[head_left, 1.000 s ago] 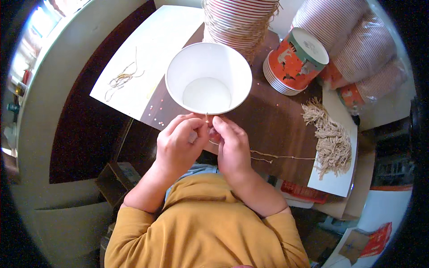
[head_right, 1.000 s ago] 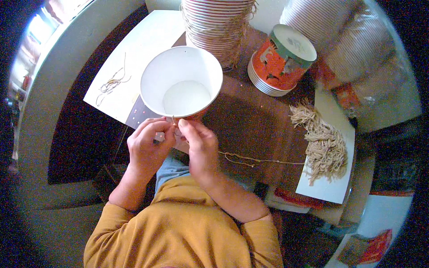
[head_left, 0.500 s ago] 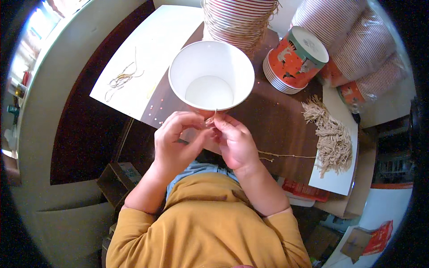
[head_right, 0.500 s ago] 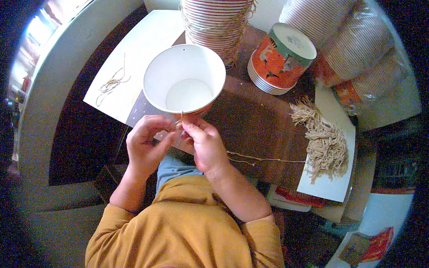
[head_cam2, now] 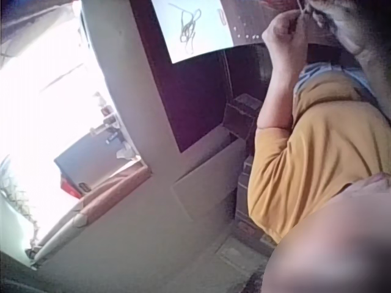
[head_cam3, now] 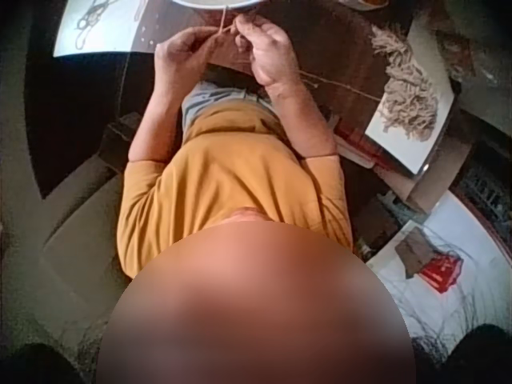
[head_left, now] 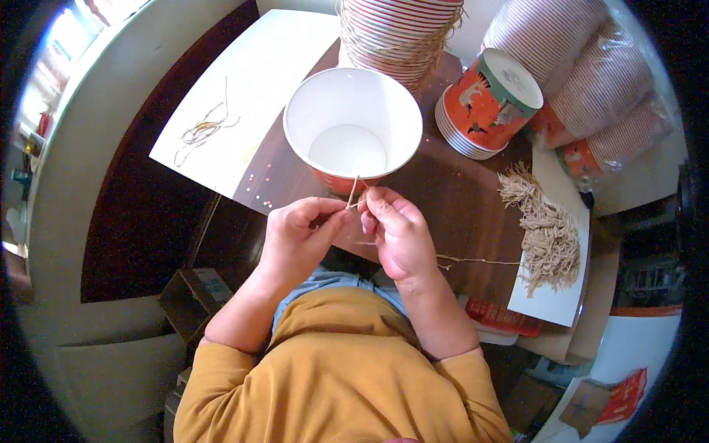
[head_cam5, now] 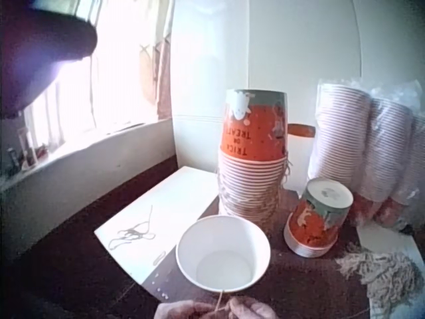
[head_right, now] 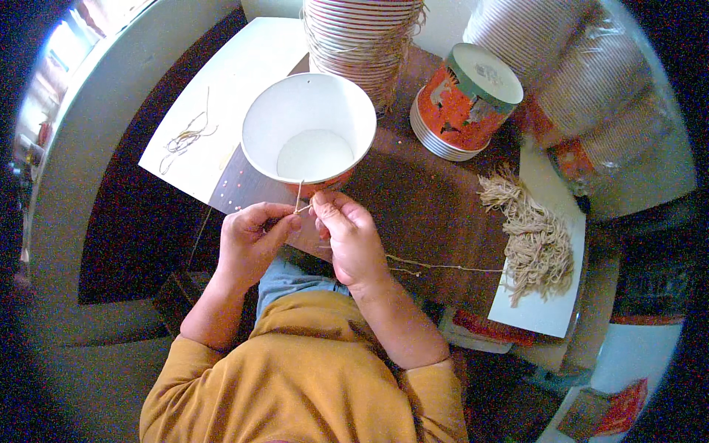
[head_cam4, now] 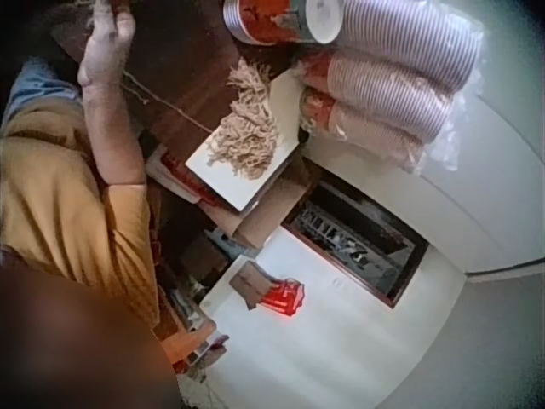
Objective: Attaching rope handles to paper treat buckets by threading them through holes and tying knots.
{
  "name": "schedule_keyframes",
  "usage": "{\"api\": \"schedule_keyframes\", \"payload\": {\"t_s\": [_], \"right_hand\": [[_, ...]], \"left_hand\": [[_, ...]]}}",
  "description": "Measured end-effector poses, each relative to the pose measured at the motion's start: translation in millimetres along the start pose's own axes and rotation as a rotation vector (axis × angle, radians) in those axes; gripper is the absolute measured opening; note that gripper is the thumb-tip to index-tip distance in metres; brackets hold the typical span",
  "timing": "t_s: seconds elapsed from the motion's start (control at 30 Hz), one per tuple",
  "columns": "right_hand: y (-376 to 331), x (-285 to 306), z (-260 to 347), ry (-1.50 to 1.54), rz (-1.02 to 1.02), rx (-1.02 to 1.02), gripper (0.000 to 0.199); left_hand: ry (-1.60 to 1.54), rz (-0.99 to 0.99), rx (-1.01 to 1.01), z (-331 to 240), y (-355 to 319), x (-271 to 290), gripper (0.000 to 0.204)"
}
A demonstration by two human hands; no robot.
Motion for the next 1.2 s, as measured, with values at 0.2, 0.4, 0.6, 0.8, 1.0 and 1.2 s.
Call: {"api": "schedule_keyframes", "payload": {"t_s": [0.2, 0.4, 0.6, 0.8, 1.0, 1.2], "right_hand": [[5, 5, 1, 0.013, 0.025, 0.087, 0.015], [5, 3, 16, -0.253, -0.006, 0.182, 0.017], [-40, -20, 54, -1.409, -0.024, 1.111, 0.037], [-41, -42, 48, -1.469, 0.385, 1.397, 0.022], [-41, -45, 60, -1.454, 0.296, 1.355, 0.026], [-54, -44, 46, -1.349, 0.220, 1.392, 0.027]], "left_hand": [[0.127, 0.018, -0.051, -17, -2, 4, 0.005], [-0.018, 0.054, -0.038, -14, 0, 5, 0.007], [0.060, 0.116, 0.036, -27, -8, 17, 0.011], [0.080, 0.223, 0.000, -39, -17, 29, 0.013], [-0.361, 0.565, 0.339, -33, -28, 29, 0.011], [-0.537, 0.531, 0.252, -40, -27, 24, 0.013]]}}
Point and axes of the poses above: each hand's wrist, its own y-axis towards the middle knuckle, its own x-axis out of the back of the hand, z = x × y, the point moved 4 cm from there along y, towards the middle knuckle, and after that the axes turned 3 degrees about x, right-handed, at the moved point
